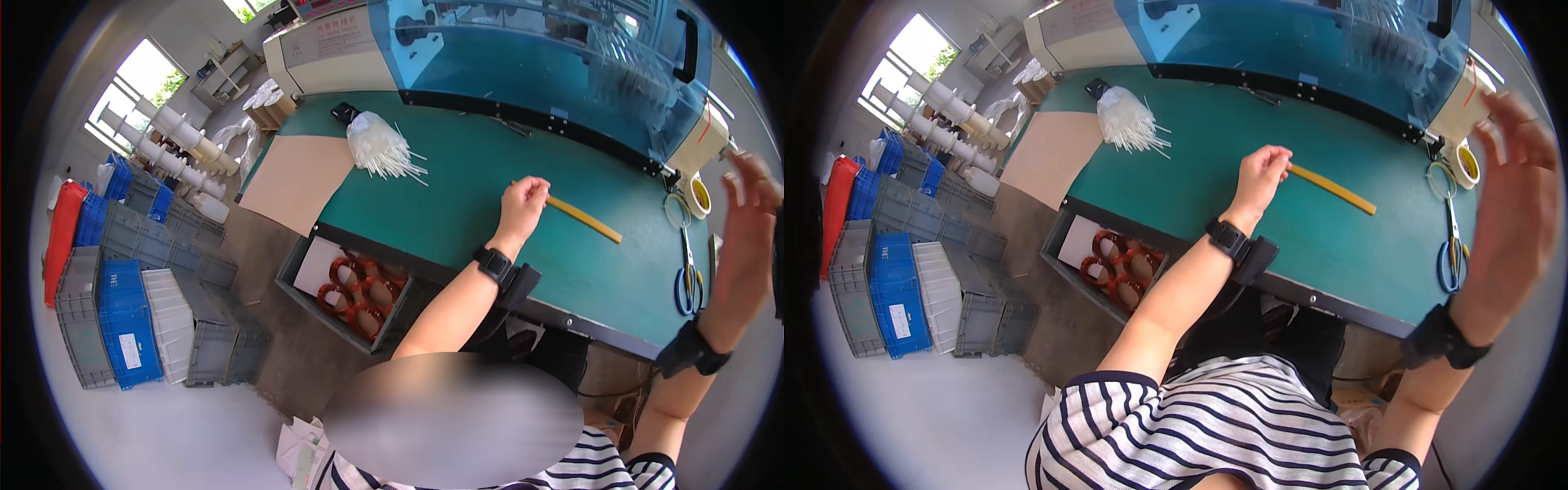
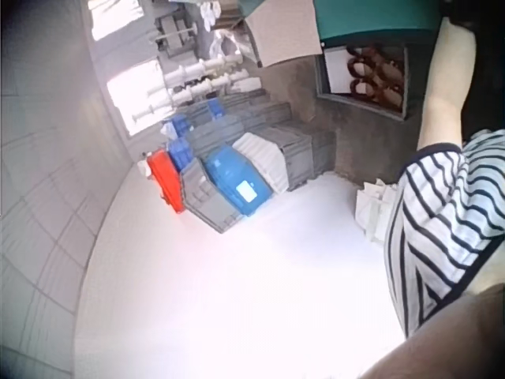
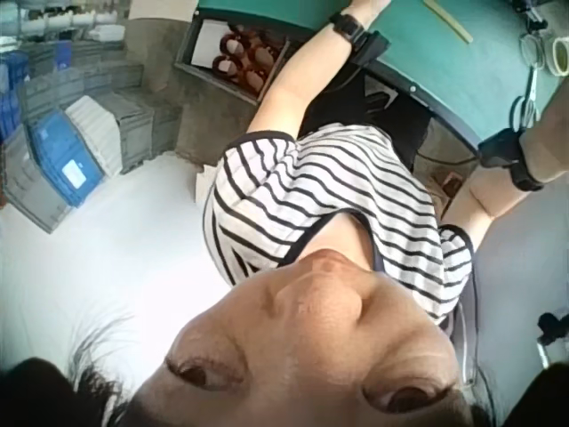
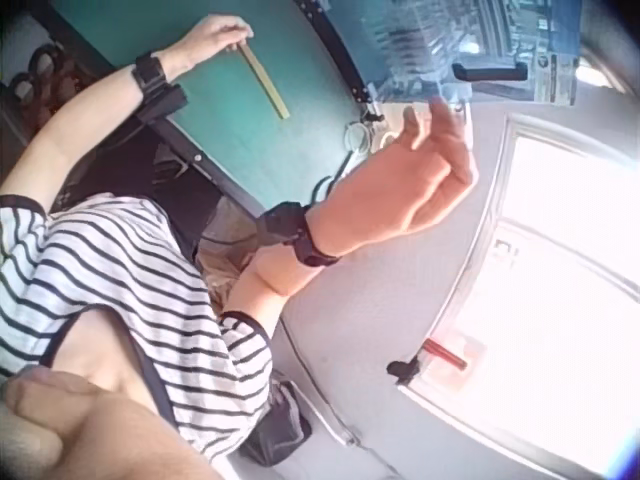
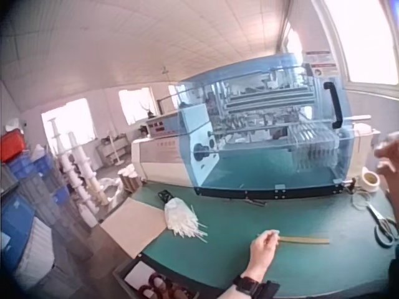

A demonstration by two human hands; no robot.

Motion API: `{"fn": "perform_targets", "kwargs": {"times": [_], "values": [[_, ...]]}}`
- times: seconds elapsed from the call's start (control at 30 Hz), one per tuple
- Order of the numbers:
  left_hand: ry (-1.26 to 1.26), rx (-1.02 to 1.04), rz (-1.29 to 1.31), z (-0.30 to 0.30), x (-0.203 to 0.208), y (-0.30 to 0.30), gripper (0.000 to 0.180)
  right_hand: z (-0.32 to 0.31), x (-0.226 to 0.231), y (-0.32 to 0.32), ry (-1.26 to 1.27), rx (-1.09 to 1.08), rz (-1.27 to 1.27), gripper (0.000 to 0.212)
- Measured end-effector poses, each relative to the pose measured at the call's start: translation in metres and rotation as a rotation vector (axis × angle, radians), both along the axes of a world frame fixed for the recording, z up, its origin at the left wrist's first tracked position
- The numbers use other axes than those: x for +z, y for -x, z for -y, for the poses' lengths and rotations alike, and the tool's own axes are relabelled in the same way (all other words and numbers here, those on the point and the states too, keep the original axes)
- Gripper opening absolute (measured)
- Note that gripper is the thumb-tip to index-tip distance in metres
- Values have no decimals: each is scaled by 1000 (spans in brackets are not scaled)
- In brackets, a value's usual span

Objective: Assembling copper coils onto a plastic rack and preparing them for processing.

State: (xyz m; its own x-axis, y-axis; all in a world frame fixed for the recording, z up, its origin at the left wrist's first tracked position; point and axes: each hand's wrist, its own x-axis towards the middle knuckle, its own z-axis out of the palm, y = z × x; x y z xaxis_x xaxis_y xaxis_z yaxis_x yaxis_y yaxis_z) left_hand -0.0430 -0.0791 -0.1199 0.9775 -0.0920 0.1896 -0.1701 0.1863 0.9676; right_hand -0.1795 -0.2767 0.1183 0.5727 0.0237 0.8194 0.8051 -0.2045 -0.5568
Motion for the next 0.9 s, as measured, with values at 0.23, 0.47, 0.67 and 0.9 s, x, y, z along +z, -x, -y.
{"fn": "perform_targets", "kwargs": {"times": [0.23, 0.47, 0.67, 0.9], "values": [[-9, -56, -25, -4, -2, 3, 14, 68, -187, -78, -123, -267, -630, 10], [-49, -62, -59, -9, 7, 9, 15, 73, -231, -78, -216, -398, -803, 13], [-26, -77, -77, -7, 14, 10, 15, 67, -224, -78, -245, -373, -806, 14], [-47, -82, -91, -8, 19, 11, 18, 67, -229, -79, -217, -374, -794, 15]]}}
